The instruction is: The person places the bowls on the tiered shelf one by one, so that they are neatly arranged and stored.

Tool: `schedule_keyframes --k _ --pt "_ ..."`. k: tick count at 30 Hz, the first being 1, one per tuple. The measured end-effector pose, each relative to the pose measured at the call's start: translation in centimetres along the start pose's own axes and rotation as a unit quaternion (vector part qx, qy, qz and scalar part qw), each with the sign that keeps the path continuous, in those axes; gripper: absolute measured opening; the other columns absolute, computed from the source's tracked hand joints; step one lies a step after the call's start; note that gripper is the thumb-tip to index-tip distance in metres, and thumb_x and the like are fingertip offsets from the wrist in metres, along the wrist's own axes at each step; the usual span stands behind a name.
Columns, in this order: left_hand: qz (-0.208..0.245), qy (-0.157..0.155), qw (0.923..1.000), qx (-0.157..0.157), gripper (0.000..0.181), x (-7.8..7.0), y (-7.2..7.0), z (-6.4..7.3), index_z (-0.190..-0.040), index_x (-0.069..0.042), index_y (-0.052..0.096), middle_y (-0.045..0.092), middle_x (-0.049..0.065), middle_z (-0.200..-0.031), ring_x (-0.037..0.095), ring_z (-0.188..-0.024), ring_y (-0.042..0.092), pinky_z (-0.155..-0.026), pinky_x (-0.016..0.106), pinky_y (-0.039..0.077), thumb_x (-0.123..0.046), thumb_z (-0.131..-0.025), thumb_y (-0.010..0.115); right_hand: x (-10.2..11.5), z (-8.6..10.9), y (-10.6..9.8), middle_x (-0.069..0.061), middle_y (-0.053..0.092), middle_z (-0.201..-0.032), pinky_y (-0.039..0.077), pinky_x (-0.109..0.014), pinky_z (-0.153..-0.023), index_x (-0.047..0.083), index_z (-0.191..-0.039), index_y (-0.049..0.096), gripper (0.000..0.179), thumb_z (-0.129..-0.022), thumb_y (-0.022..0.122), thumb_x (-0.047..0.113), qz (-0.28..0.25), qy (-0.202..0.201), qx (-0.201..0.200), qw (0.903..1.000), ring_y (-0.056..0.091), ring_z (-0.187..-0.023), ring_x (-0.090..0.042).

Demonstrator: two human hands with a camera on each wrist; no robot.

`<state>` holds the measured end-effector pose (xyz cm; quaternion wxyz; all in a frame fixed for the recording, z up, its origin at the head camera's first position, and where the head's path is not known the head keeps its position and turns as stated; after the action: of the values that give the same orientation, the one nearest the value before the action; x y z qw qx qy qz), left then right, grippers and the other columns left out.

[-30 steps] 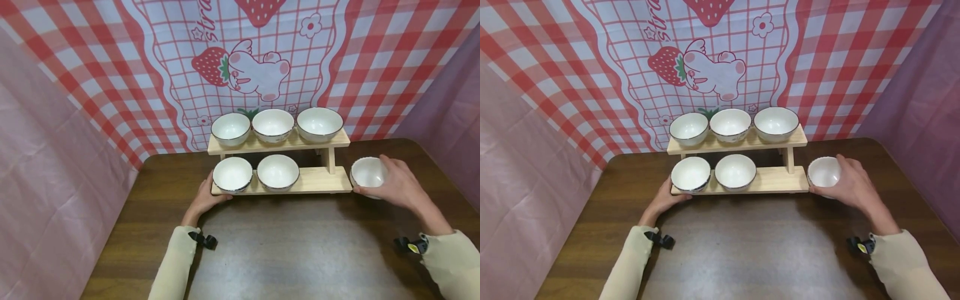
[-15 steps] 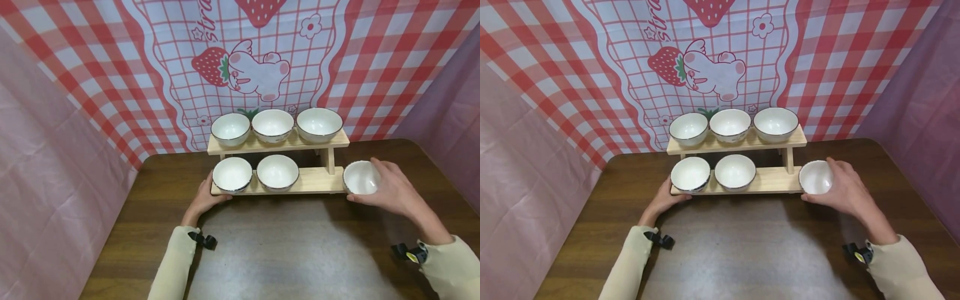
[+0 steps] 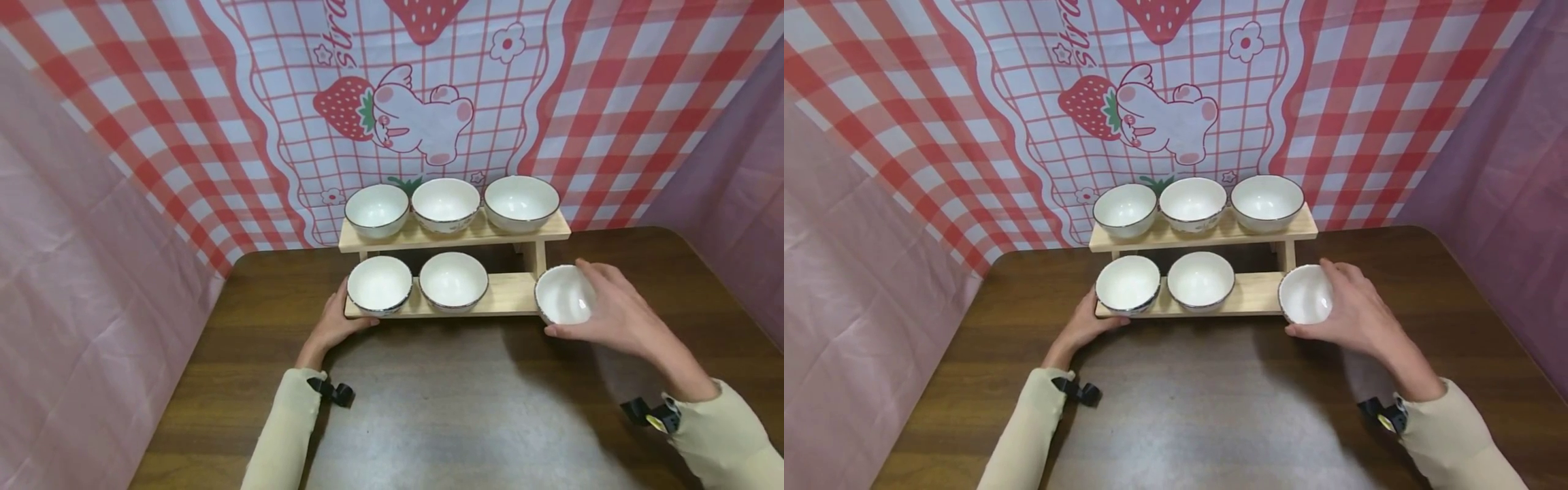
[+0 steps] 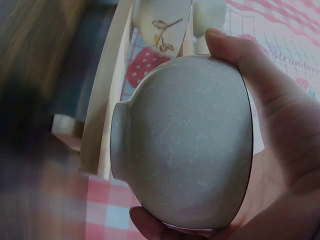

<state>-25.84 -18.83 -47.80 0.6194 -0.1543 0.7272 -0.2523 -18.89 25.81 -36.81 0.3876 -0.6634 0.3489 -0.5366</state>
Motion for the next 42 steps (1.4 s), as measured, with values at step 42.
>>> schedule_keyframes --k 42 --pt "0.004 -0.004 1.0 0.003 0.105 -0.2 0.0 0.0 -0.155 -0.024 0.034 0.05 0.01 -0.15 0.034 -0.137 0.047 -0.115 0.055 0.036 -0.021 -0.068 0.092 3.2 -5.0 3.0 -0.038 0.037 -0.144 0.046 -0.067 -0.095 -0.007 -0.151 0.031 0.121 -0.063 0.088 0.054 -0.011 -0.008 0.024 0.9996 0.046 -0.121 -0.05"
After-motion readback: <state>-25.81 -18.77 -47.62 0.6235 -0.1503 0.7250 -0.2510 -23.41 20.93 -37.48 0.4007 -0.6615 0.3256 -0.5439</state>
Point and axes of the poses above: each hand's wrist, its own z-axis away from the middle knuckle, its own y-axis out of the palm, x = y × z, the point moved 5 cm from there along -z, towards the middle knuckle
